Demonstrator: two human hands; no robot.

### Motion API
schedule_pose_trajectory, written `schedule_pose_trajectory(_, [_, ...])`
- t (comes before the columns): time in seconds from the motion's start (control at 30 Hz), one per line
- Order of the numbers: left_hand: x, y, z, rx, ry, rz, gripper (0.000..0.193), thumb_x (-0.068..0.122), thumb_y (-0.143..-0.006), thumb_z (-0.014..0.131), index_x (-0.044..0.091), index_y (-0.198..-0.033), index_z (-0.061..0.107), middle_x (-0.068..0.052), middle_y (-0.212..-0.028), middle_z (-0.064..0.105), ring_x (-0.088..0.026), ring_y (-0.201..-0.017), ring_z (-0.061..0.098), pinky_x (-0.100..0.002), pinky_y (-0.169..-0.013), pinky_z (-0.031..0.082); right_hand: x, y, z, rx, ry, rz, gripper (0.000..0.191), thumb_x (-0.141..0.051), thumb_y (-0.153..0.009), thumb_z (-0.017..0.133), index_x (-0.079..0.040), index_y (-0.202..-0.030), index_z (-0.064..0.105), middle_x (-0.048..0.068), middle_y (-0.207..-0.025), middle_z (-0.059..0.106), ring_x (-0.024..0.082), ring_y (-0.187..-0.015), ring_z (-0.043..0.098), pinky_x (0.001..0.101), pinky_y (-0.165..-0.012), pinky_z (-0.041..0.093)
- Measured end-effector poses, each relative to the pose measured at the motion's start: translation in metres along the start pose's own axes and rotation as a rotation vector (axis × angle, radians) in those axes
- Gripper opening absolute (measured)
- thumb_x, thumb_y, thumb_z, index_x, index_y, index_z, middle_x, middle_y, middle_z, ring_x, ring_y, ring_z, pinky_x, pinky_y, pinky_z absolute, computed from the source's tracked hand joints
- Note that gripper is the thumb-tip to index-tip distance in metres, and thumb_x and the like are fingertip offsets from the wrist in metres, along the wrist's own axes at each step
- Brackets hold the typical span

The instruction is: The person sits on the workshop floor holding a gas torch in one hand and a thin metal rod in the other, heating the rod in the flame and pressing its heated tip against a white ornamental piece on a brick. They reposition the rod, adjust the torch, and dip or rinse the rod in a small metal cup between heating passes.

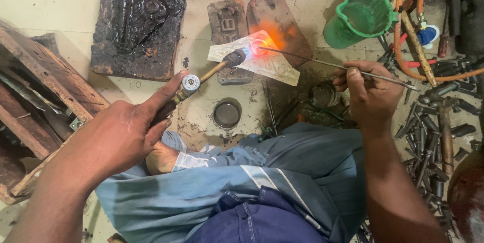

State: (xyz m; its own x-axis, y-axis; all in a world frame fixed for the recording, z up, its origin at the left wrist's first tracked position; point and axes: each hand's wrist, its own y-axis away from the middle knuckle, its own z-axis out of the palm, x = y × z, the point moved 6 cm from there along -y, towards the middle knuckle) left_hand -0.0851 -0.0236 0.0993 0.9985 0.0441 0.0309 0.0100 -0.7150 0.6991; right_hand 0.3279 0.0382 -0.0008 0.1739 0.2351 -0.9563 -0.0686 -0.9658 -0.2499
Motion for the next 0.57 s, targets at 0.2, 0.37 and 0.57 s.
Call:
schedule_pose_trajectory(0.2, [0.001,0.001,-0.001,0.014,0.009,0.016,0.083,0.037,-0.102,0.055,0.048,-0.164,0.001,-0.019,-0.071,0.069,-0.033,-0.068,0.073,-0.046,-0.076,0.059,0.000,-0.002,0.000,-0.006,-0.014,0.002,0.016,-0.004,-0.111,0.061,0.009,-0.120,0.063,0.017,-0.101,0.073,0.017,-0.086,0.071,0.0300,-0.080,0.061])
schedule_pose_trajectory(0.37, [-0.003,0.001,-0.001,0.035,0.022,0.010,0.087,0.036,-0.100,0.057,0.047,-0.167,0.003,-0.018,-0.073,0.070,-0.034,-0.070,0.072,-0.047,-0.075,0.058,-0.001,-0.001,0.002,-0.016,-0.017,-0.009,0.016,-0.003,-0.111,0.060,0.010,-0.120,0.063,0.017,-0.101,0.072,0.017,-0.087,0.071,0.0301,-0.080,0.061])
schedule_pose_trajectory(0.57, [-0.010,0.002,-0.001,0.047,0.024,-0.006,0.085,0.035,-0.099,0.059,0.047,-0.164,0.005,-0.017,-0.079,0.072,-0.033,-0.073,0.073,-0.046,-0.075,0.057,-0.001,-0.001,-0.003,-0.004,-0.022,0.004,0.016,-0.004,-0.111,0.061,0.010,-0.119,0.063,0.018,-0.101,0.073,0.018,-0.085,0.070,0.0305,-0.080,0.061])
